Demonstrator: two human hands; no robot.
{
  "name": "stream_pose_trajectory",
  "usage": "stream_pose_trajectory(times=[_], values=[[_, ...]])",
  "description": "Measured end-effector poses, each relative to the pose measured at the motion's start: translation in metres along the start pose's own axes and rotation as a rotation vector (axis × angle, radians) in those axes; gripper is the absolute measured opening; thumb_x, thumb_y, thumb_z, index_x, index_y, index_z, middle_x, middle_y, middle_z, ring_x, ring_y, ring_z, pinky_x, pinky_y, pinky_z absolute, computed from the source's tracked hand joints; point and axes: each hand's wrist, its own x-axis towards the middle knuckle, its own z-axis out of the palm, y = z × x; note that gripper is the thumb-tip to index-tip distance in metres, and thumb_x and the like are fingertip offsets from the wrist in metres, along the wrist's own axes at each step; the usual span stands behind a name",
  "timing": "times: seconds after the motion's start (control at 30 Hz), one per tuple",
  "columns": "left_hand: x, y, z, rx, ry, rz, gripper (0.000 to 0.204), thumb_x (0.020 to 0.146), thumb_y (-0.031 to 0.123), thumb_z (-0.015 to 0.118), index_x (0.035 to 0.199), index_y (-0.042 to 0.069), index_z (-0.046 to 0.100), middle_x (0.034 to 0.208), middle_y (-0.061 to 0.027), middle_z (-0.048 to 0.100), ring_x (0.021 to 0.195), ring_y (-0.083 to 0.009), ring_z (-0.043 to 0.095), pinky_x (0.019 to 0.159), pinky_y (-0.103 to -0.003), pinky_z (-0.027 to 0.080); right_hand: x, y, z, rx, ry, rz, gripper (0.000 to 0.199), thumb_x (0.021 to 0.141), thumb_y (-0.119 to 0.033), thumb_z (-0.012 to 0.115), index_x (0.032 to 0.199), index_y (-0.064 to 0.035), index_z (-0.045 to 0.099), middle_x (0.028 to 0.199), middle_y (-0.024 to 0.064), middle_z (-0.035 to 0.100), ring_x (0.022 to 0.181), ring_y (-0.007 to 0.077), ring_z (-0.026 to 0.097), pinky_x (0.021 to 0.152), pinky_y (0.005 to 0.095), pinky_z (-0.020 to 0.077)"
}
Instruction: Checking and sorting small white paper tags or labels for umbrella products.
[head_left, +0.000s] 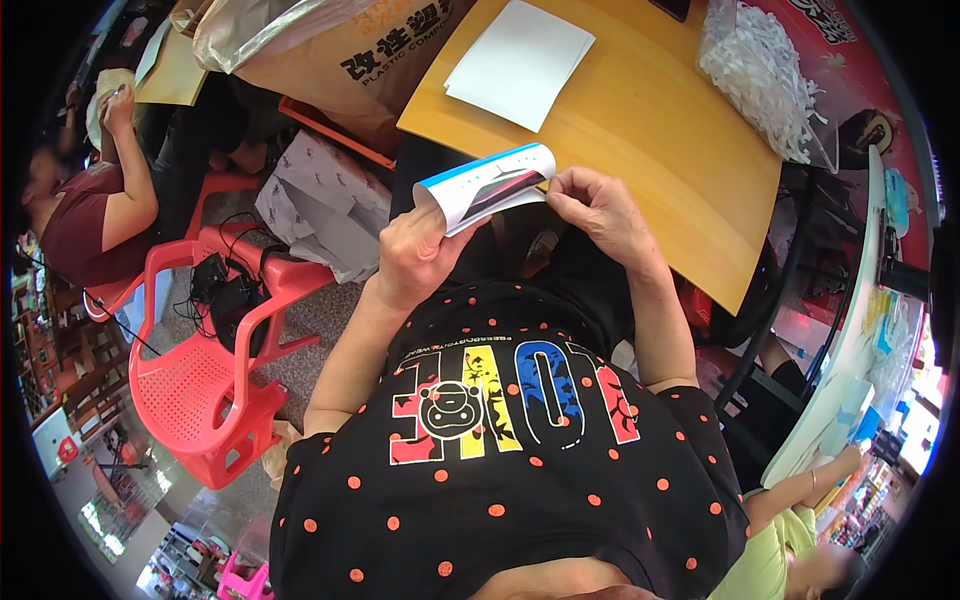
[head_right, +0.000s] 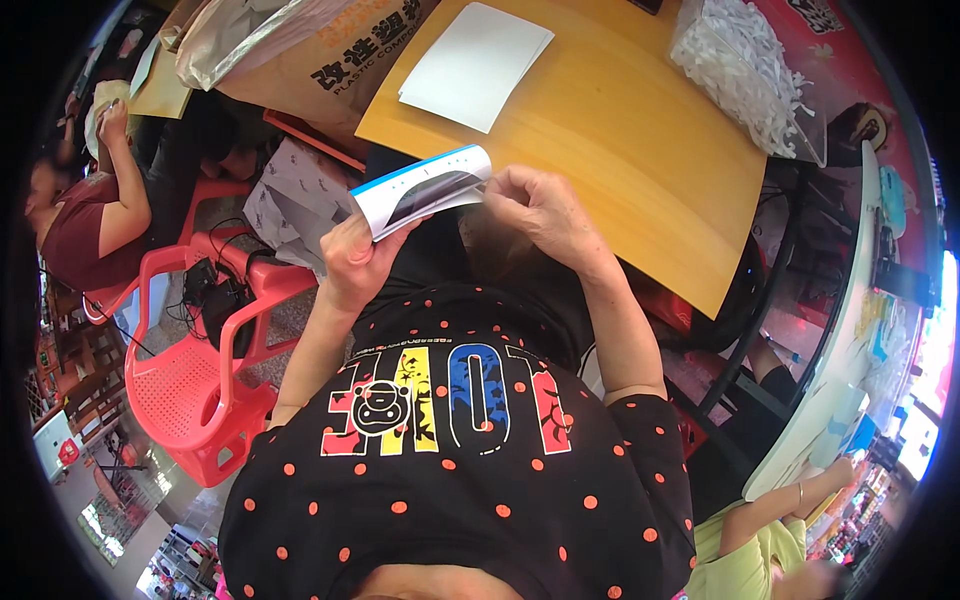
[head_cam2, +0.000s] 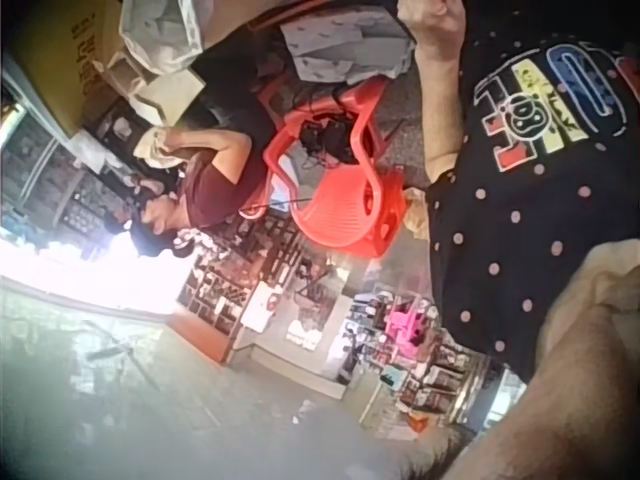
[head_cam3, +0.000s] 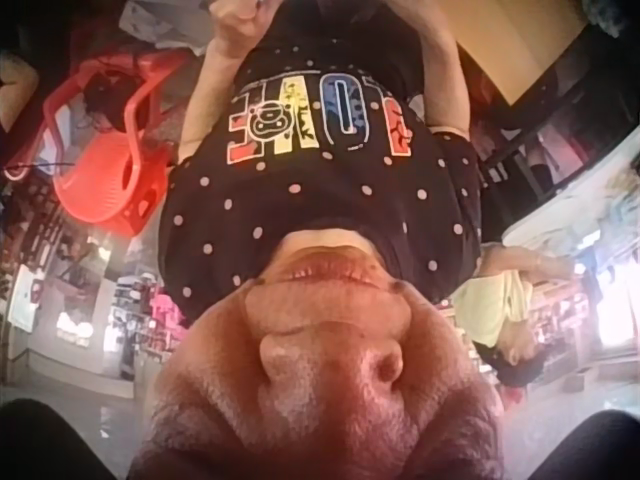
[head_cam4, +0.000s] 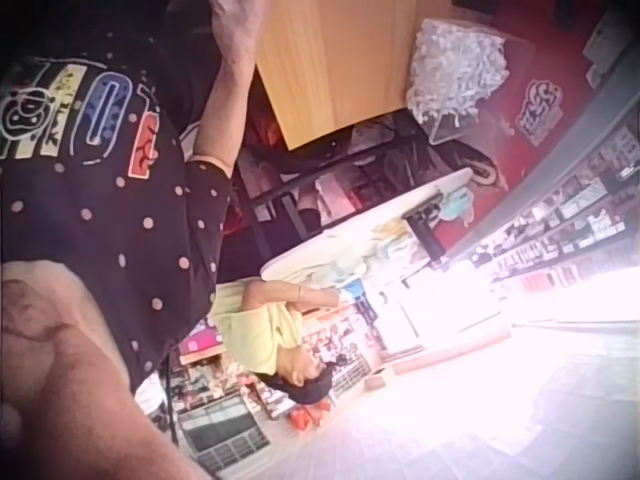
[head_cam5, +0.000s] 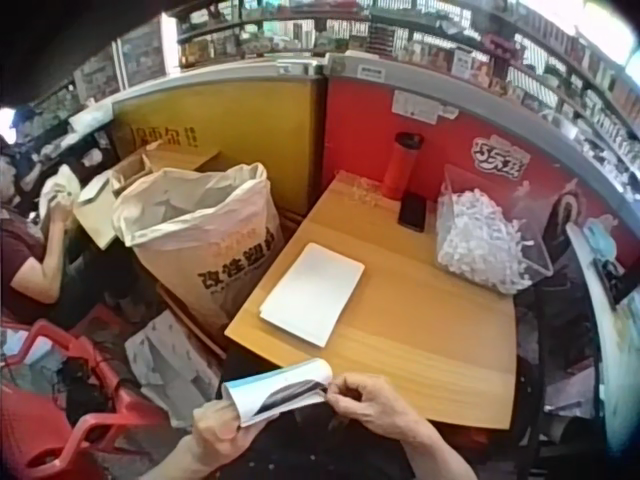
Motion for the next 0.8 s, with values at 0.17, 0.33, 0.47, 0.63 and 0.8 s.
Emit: stream_pose_trajectory(times=[0.17,0.33,0.47,0.63,0.8], values=[[0.003,0.000,0.001,-0.020,0.013,0.008,0.020,0.078,0.002,0.073,0.097,-0.002,0.068,0.084,-0.0133,0.070,0.073,-0.0240,0.070,0.062,-0.029,0.053,0.000,0.000,0.000,-0.031,0.098,-0.090,0.017,0.083,-0.015,0.067,0.091,0.0003,0.066,0.073,-0.0003,0.059,0.068,0.0050,0.052,0.059,0.0217,0.0422],[0.002,-0.002,0.006,-0.051,0.049,-0.062,0.020,0.081,0.000,0.069,0.101,-0.004,0.067,0.089,-0.0122,0.072,0.079,-0.0186,0.071,0.068,-0.028,0.055,-0.005,-0.006,0.004,-0.312,0.185,-0.332,0.014,0.077,-0.006,0.071,0.089,-0.0005,0.065,0.081,0.0045,0.061,0.073,0.0120,0.059,0.060,0.0254,0.0465],[-0.002,0.001,0.013,-0.097,0.064,-0.146,0.020,0.084,-0.001,0.067,0.103,-0.006,0.066,0.090,-0.0124,0.072,0.082,-0.0172,0.070,0.071,-0.028,0.055,-0.001,0.002,0.017,-0.510,0.386,-0.670,0.015,0.074,0.003,0.069,0.087,-0.0024,0.063,0.087,0.0086,0.061,0.075,0.0212,0.061,0.065,0.0310,0.0508],[-0.002,0.005,0.018,-0.104,0.085,-0.152,0.019,0.083,-0.001,0.067,0.102,-0.006,0.066,0.091,-0.0123,0.072,0.081,-0.0176,0.070,0.070,-0.027,0.055,0.002,0.014,0.021,-0.549,0.442,-0.788,0.021,0.070,0.009,0.069,0.085,-0.0024,0.060,0.090,0.0093,0.063,0.079,0.0220,0.063,0.062,0.0304,0.0513],[-0.001,0.010,0.016,-0.053,0.075,-0.111,0.019,0.082,0.000,0.069,0.101,-0.004,0.067,0.089,-0.0112,0.072,0.079,-0.0179,0.070,0.068,-0.027,0.054,0.004,0.020,0.020,-0.539,0.373,-0.827,0.018,0.072,0.007,0.065,0.081,-0.0031,0.054,0.088,0.0103,0.061,0.079,0.0267,0.062,0.068,0.0336,0.0511]])
